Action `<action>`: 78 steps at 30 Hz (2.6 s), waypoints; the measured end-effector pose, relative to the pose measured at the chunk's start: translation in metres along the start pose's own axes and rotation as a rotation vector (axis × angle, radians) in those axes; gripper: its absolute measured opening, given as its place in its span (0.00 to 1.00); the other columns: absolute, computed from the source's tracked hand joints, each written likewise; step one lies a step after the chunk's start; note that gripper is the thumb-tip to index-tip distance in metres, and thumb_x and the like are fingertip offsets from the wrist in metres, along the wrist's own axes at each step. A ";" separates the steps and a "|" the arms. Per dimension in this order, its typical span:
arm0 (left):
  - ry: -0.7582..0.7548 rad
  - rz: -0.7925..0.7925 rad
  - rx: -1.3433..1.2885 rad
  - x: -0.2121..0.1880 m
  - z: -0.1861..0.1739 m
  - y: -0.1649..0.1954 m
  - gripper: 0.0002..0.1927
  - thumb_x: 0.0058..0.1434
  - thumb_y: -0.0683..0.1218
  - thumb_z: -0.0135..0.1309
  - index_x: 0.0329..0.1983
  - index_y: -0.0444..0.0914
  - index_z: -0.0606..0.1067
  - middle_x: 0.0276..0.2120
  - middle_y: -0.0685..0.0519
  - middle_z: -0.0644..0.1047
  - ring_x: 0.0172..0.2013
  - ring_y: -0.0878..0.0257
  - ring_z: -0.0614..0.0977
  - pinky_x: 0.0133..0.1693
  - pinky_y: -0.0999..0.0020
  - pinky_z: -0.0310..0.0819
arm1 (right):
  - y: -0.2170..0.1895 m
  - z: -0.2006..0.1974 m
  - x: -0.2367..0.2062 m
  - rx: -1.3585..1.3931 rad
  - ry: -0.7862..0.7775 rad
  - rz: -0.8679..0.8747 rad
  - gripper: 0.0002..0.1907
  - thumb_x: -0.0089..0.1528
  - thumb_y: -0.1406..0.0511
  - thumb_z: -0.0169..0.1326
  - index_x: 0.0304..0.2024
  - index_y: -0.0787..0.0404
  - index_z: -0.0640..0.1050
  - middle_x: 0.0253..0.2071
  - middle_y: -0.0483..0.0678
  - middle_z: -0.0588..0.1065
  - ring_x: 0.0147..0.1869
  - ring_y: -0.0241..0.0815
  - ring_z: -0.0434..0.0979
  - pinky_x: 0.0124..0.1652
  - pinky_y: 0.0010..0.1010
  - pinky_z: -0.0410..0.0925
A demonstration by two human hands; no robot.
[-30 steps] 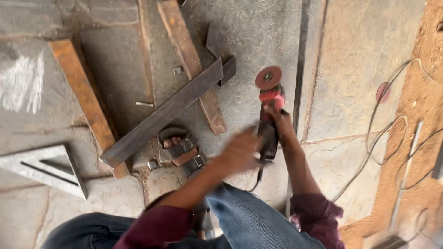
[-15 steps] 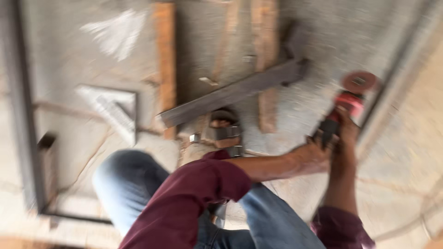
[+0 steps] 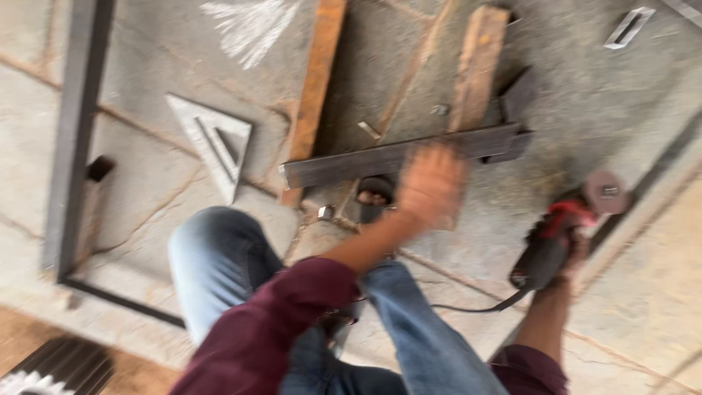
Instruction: The person sits on the floor and uses an angle grinder to grind the edges of flat steel bars, producing sparks. They then carry the bars to a welded metal frame, position them against it, and weld a bar onto the frame using a welding electrode holder.
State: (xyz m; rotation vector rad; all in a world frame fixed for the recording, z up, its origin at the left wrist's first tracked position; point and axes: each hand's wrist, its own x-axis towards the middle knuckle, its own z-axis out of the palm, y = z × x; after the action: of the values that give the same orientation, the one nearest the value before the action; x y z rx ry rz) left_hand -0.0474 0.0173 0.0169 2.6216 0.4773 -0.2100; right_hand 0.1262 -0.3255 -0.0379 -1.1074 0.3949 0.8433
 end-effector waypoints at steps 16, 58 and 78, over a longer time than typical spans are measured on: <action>-0.258 -0.071 0.233 -0.017 -0.061 -0.145 0.50 0.55 0.68 0.61 0.68 0.29 0.61 0.53 0.40 0.74 0.52 0.50 0.79 0.48 0.60 0.80 | 0.056 0.048 -0.045 -1.231 0.582 -0.226 0.33 0.52 0.51 0.69 0.48 0.67 0.77 0.42 0.57 0.80 0.47 0.57 0.82 0.46 0.43 0.72; -0.335 -1.561 -0.361 -0.477 -0.694 0.007 0.52 0.40 0.63 0.75 0.62 0.27 0.70 0.49 0.34 0.80 0.49 0.41 0.82 0.51 0.46 0.76 | -0.356 0.395 -0.463 -1.197 0.226 0.222 0.27 0.56 0.53 0.66 0.52 0.58 0.75 0.25 0.46 0.75 0.25 0.38 0.68 0.25 0.34 0.65; -0.430 -1.249 -0.378 -0.238 -0.903 -0.184 0.45 0.40 0.59 0.73 0.56 0.27 0.74 0.49 0.31 0.80 0.50 0.37 0.81 0.51 0.45 0.76 | -0.436 0.795 -0.304 -1.159 0.371 0.334 0.25 0.57 0.57 0.67 0.50 0.66 0.80 0.34 0.54 0.81 0.34 0.46 0.80 0.35 0.41 0.72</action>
State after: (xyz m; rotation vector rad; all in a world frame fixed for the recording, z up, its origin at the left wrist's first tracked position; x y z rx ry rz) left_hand -0.2766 0.5242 0.7893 1.5170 1.6984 -0.9171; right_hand 0.1688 0.1865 0.7686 -2.3381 0.3994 1.2005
